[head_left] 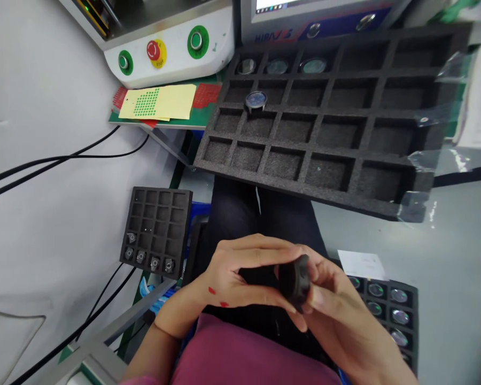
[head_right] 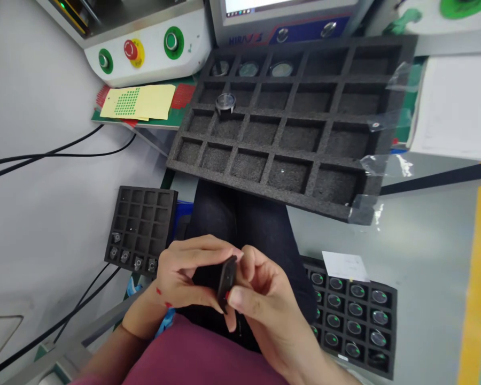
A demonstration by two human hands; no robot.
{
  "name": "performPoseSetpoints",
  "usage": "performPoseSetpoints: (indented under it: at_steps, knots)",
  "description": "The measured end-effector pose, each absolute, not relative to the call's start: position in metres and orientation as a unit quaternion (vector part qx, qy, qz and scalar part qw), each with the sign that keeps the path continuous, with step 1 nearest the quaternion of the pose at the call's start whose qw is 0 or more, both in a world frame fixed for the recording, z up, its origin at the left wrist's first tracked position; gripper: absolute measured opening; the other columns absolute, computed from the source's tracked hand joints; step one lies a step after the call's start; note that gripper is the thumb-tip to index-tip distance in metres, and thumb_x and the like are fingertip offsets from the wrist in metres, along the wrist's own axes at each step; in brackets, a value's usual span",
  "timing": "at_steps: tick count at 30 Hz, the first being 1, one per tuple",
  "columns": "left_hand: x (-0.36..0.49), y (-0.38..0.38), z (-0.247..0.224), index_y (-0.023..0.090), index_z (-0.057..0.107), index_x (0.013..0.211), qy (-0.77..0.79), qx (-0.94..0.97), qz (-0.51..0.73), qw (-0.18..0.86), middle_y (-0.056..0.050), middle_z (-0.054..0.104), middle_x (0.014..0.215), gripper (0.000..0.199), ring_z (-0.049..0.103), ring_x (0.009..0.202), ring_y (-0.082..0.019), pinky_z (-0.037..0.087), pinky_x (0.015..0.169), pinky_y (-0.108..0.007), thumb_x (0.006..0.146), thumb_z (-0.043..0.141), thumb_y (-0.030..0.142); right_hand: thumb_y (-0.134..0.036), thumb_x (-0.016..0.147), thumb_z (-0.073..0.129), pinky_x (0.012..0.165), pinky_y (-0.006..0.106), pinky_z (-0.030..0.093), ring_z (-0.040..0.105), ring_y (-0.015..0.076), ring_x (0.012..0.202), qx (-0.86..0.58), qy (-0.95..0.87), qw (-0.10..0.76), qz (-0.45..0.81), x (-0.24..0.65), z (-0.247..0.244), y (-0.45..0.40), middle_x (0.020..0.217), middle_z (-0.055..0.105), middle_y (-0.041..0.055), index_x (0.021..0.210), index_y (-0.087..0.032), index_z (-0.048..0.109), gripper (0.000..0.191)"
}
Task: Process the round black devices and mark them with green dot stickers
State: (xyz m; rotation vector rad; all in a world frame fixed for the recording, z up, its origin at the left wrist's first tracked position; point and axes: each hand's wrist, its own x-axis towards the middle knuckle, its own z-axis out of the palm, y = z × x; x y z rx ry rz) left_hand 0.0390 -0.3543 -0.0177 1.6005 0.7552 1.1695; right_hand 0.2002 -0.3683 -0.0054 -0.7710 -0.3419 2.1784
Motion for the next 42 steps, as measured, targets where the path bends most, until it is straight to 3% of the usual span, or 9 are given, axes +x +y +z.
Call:
performPoseSetpoints:
  at_steps: [3, 6, 10, 16, 22, 26, 29, 36, 42]
  knots:
    - [0.040, -0.356, -0.017, 0.023, 0.064, 0.130, 0.333, 0.493, 0.490, 0.637, -0.012, 0.073, 0.118, 0.051, 0.072, 0.101, -0.022, 0.059, 0.087, -0.030, 0.082, 0.075, 0.037, -0.050, 0.074, 0.079, 0.038, 0.018, 0.041, 0.034, 0.0087, 0.045, -0.331, -0.180, 0.451, 0.809, 0.202, -0.004, -0.362, 0.055, 0.033, -0.0067, 0.070, -0.022, 0.051, 0.040]
    - [0.041, -0.357, -0.015, 0.015, 0.068, 0.123, 0.300, 0.329, 0.475, 0.759, -0.015, 0.075, 0.111, 0.038, 0.075, 0.089, -0.021, 0.061, 0.076, -0.028, 0.094, 0.058, 0.038, -0.041, 0.078, 0.078, 0.051, 0.020, 0.050, 0.047, 0.0117, 0.057, -0.416, -0.234, 0.563, 0.675, 0.204, -0.007, -0.358, 0.061, 0.044, -0.0024, 0.073, -0.022, 0.062, 0.025]
    - [0.046, -0.360, -0.012, 0.009, 0.072, 0.107, 0.323, 0.292, 0.440, 0.785, -0.014, 0.077, 0.089, 0.039, 0.075, 0.073, -0.020, 0.059, 0.065, -0.026, 0.091, 0.062, 0.043, -0.038, 0.081, 0.077, 0.076, 0.025, 0.057, 0.065, 0.0170, 0.086, -0.468, -0.283, 0.574, 0.610, 0.198, -0.014, -0.360, 0.089, 0.067, 0.0050, 0.091, -0.025, 0.073, 0.017]
    - [0.053, -0.366, -0.001, 0.010, 0.072, 0.099, 0.451, 0.387, 0.382, 0.707, -0.004, 0.068, 0.063, 0.034, 0.067, 0.061, -0.014, 0.054, 0.063, -0.024, 0.090, 0.064, 0.042, -0.037, 0.088, 0.069, 0.041, 0.016, 0.045, 0.056, 0.0091, 0.053, -0.409, -0.291, 0.513, 0.697, 0.185, -0.012, -0.369, 0.097, 0.072, 0.0067, 0.102, -0.026, 0.074, 0.018]
    - [0.052, -0.369, 0.002, 0.011, 0.070, 0.101, 0.452, 0.477, 0.345, 0.670, 0.000, 0.064, 0.059, 0.027, 0.062, 0.055, -0.012, 0.047, 0.057, -0.022, 0.095, 0.055, 0.033, -0.028, 0.095, 0.059, 0.035, 0.011, 0.041, 0.066, 0.0132, 0.066, -0.410, -0.334, 0.539, 0.656, 0.181, -0.009, -0.373, 0.100, 0.071, 0.0064, 0.097, -0.025, 0.071, 0.012]
    - [0.051, -0.370, 0.005, 0.012, 0.065, 0.089, 0.461, 0.545, 0.328, 0.619, 0.002, 0.058, 0.056, 0.021, 0.057, 0.049, -0.011, 0.041, 0.050, -0.021, 0.095, 0.053, 0.028, -0.022, 0.095, 0.058, 0.065, 0.026, 0.062, 0.071, 0.0188, 0.084, -0.419, -0.368, 0.587, 0.587, 0.176, -0.009, -0.375, 0.092, 0.069, 0.0041, 0.092, -0.022, 0.069, 0.012]
    - [0.051, -0.369, 0.008, 0.014, 0.061, 0.081, 0.443, 0.586, 0.342, 0.586, 0.005, 0.051, 0.053, 0.020, 0.050, 0.045, -0.008, 0.037, 0.046, -0.019, 0.095, 0.051, 0.024, -0.021, 0.096, 0.057, 0.083, 0.034, 0.062, 0.071, 0.0183, 0.089, -0.397, -0.371, 0.606, 0.581, 0.173, -0.010, -0.375, 0.093, 0.067, 0.0028, 0.096, -0.022, 0.069, 0.012]
    - [0.052, -0.367, 0.005, 0.014, 0.068, 0.091, 0.454, 0.672, 0.354, 0.466, 0.002, 0.058, 0.052, 0.024, 0.055, 0.046, -0.011, 0.043, 0.052, -0.022, 0.097, 0.047, 0.024, -0.031, 0.089, 0.069, 0.086, 0.032, 0.061, 0.070, 0.0162, 0.087, -0.307, -0.250, 0.621, 0.676, 0.164, -0.008, -0.367, 0.087, 0.064, 0.0009, 0.088, -0.023, 0.072, 0.008]
    - [0.048, -0.371, -0.014, 0.026, 0.070, 0.109, 0.513, 0.727, 0.369, 0.268, 0.003, 0.064, 0.052, 0.026, 0.055, 0.037, -0.014, 0.044, 0.042, -0.024, 0.093, 0.050, 0.023, -0.032, 0.081, 0.074, 0.077, 0.036, 0.061, 0.068, 0.0162, 0.078, -0.227, -0.131, 0.671, 0.694, 0.145, -0.004, -0.354, 0.084, 0.058, -0.0013, 0.078, -0.022, 0.068, 0.013]
